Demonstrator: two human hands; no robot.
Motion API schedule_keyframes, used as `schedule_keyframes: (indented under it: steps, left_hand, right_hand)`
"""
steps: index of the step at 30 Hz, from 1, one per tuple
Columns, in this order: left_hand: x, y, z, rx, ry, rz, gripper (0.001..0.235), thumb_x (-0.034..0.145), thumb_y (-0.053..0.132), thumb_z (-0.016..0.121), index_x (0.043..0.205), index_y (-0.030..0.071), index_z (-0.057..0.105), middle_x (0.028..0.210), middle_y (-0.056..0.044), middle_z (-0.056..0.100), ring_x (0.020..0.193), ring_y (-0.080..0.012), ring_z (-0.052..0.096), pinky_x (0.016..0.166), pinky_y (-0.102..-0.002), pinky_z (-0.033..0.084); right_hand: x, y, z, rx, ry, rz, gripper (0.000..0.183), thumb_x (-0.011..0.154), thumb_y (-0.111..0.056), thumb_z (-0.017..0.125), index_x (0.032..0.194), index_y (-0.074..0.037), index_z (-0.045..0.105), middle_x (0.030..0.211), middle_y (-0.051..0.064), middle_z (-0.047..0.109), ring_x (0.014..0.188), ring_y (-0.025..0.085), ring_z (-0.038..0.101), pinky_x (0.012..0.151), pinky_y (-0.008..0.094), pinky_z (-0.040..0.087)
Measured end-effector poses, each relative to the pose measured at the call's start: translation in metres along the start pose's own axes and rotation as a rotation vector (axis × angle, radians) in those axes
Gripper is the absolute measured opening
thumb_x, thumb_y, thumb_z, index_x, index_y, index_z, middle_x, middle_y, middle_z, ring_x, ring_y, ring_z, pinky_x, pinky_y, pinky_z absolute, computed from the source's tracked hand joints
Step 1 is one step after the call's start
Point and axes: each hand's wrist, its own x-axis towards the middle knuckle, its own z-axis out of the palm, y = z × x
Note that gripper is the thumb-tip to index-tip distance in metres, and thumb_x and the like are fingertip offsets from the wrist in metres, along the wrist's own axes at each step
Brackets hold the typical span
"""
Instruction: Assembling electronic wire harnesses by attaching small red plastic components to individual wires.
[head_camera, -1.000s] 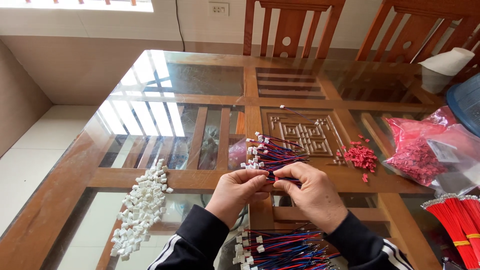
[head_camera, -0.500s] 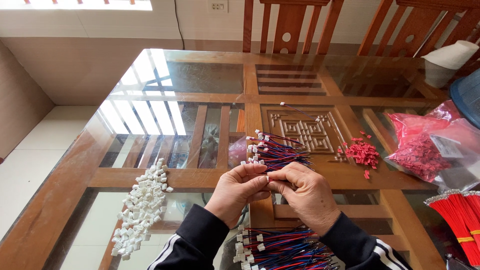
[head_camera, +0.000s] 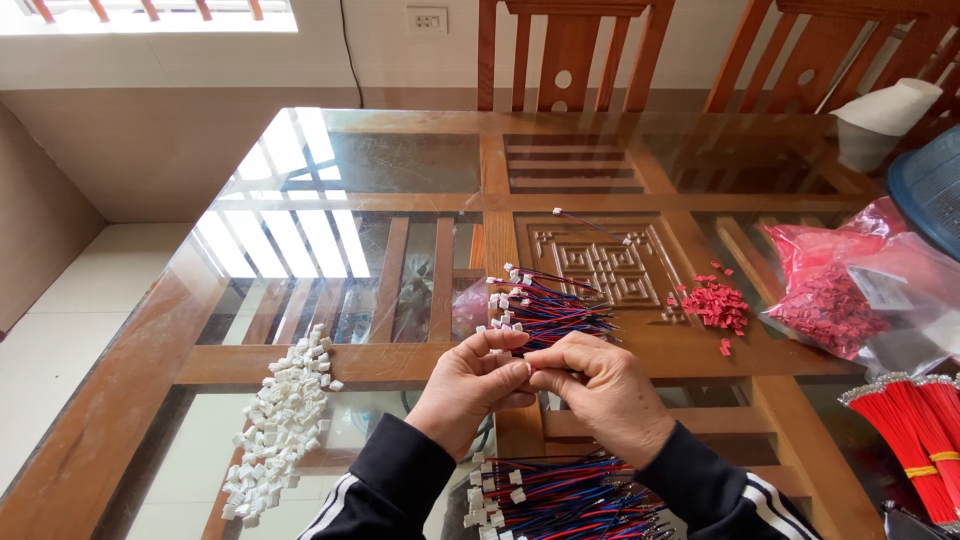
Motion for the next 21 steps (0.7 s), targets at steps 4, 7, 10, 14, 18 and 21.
schedule_keyframes:
  steps: [4,7,10,14,18,21]
  left_hand:
    - [0.001,-0.001,-0.002,0.005,-0.014,-0.018,0.035,0.081,0.002,0.072,0.114,0.002,0.062,0.083,-0.018,0.069,0.069,-0.0248,0.069,0.065,-0.032,0.060]
    - [0.005,-0.006,-0.007,0.035,-0.058,0.009,0.031,0.082,0.003,0.072,0.111,0.004,0.062,0.082,-0.015,0.070,0.069,-0.0219,0.069,0.067,-0.032,0.060]
    - [0.007,-0.012,-0.012,0.082,-0.153,0.056,0.032,0.083,0.001,0.071,0.113,0.005,0.060,0.082,-0.014,0.068,0.072,-0.0215,0.068,0.073,-0.033,0.060]
    - [0.006,-0.017,-0.011,0.142,-0.190,0.077,0.031,0.085,-0.002,0.068,0.115,0.004,0.061,0.083,-0.011,0.070,0.075,-0.0158,0.068,0.071,-0.029,0.059]
    - [0.002,-0.015,-0.004,0.227,-0.154,0.085,0.028,0.085,-0.006,0.066,0.112,0.001,0.064,0.088,-0.014,0.072,0.077,-0.0170,0.070,0.075,-0.029,0.061]
    - [0.000,-0.015,0.001,0.217,-0.103,0.048,0.024,0.084,-0.008,0.066,0.107,0.000,0.066,0.085,-0.013,0.072,0.074,-0.0169,0.070,0.069,-0.029,0.062]
  right_hand:
    - [0.001,0.008,-0.002,0.047,-0.056,0.052,0.012,0.078,-0.009,0.075,0.089,-0.012,0.080,0.078,-0.002,0.072,0.073,0.008,0.065,0.071,0.022,0.053]
    - [0.002,0.007,-0.002,0.116,-0.042,0.286,0.009,0.076,-0.012,0.078,0.085,-0.011,0.081,0.081,-0.002,0.076,0.076,0.007,0.068,0.072,0.021,0.054]
    - [0.004,-0.006,-0.007,0.292,-0.149,0.491,0.008,0.079,-0.007,0.076,0.085,-0.004,0.079,0.076,0.007,0.080,0.069,0.012,0.071,0.069,0.023,0.057]
    - [0.002,-0.003,-0.010,0.053,-0.137,0.460,0.006,0.073,-0.008,0.082,0.079,-0.010,0.080,0.077,0.000,0.078,0.073,0.007,0.069,0.073,0.021,0.055]
    - [-0.001,0.004,-0.010,-0.070,-0.140,0.305,0.008,0.071,-0.009,0.083,0.075,-0.015,0.079,0.074,-0.004,0.072,0.071,0.007,0.067,0.073,0.021,0.052]
    - [-0.002,0.008,-0.007,-0.045,-0.126,0.307,0.009,0.072,-0.006,0.082,0.074,-0.014,0.078,0.074,-0.003,0.072,0.071,0.008,0.067,0.072,0.021,0.053]
